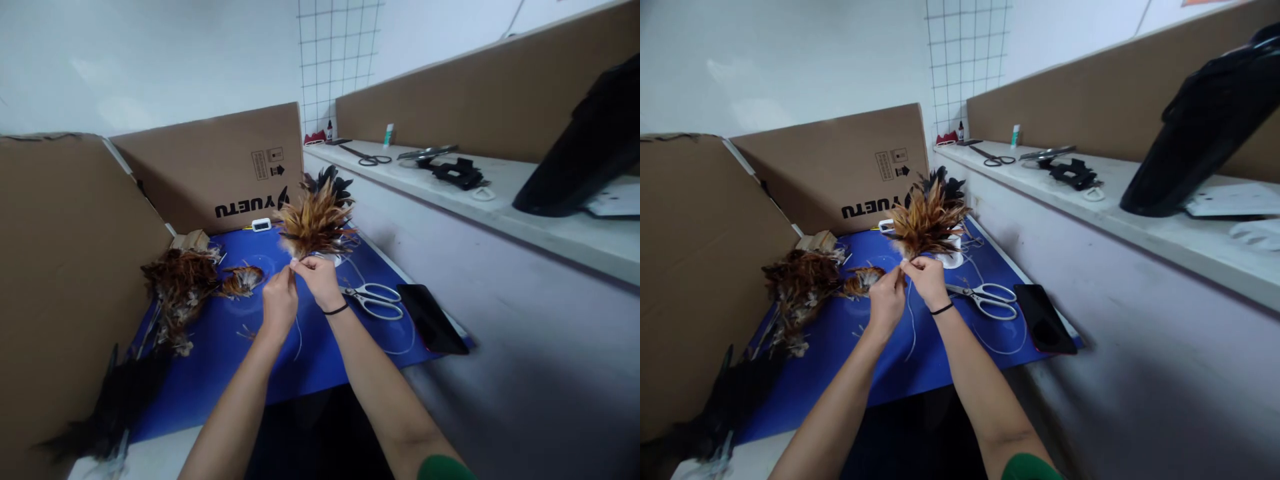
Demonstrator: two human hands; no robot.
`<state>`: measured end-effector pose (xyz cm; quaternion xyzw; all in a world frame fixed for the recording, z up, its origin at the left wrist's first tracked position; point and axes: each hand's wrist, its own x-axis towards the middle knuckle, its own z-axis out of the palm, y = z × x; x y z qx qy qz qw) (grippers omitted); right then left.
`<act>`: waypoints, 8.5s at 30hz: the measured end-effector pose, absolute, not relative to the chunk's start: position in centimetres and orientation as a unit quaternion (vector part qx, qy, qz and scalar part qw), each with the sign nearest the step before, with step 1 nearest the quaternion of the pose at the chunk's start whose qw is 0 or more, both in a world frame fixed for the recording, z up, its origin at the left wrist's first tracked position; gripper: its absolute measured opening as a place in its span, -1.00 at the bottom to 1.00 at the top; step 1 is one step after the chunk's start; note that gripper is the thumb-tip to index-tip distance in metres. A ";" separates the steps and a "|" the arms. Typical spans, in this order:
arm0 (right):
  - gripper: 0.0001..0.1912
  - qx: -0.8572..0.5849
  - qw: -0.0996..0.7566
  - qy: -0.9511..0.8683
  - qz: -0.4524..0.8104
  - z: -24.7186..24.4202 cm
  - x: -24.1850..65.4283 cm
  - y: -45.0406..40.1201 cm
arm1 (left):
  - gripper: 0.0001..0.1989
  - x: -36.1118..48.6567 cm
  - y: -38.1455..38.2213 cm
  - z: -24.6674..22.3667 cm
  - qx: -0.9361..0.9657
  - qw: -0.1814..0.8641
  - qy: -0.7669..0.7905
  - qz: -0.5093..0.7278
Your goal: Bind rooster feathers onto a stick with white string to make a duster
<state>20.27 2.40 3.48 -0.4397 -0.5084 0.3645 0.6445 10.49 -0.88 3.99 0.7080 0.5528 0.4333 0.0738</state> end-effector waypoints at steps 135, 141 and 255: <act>-0.73 -0.456 0.594 -0.525 0.405 7.0 22.0 0.2 | -0.66 9.5 -3.3 3.4 0.705 0.000 0.573 0.418; -0.73 -0.455 0.611 -0.510 0.399 6.3 21.8 0.2 | -0.65 9.2 -3.2 3.6 0.691 0.127 0.556 0.444; -0.76 -0.398 0.632 -0.482 0.458 6.3 23.6 -0.2 | -0.52 9.8 -2.7 5.2 0.548 0.610 0.395 0.414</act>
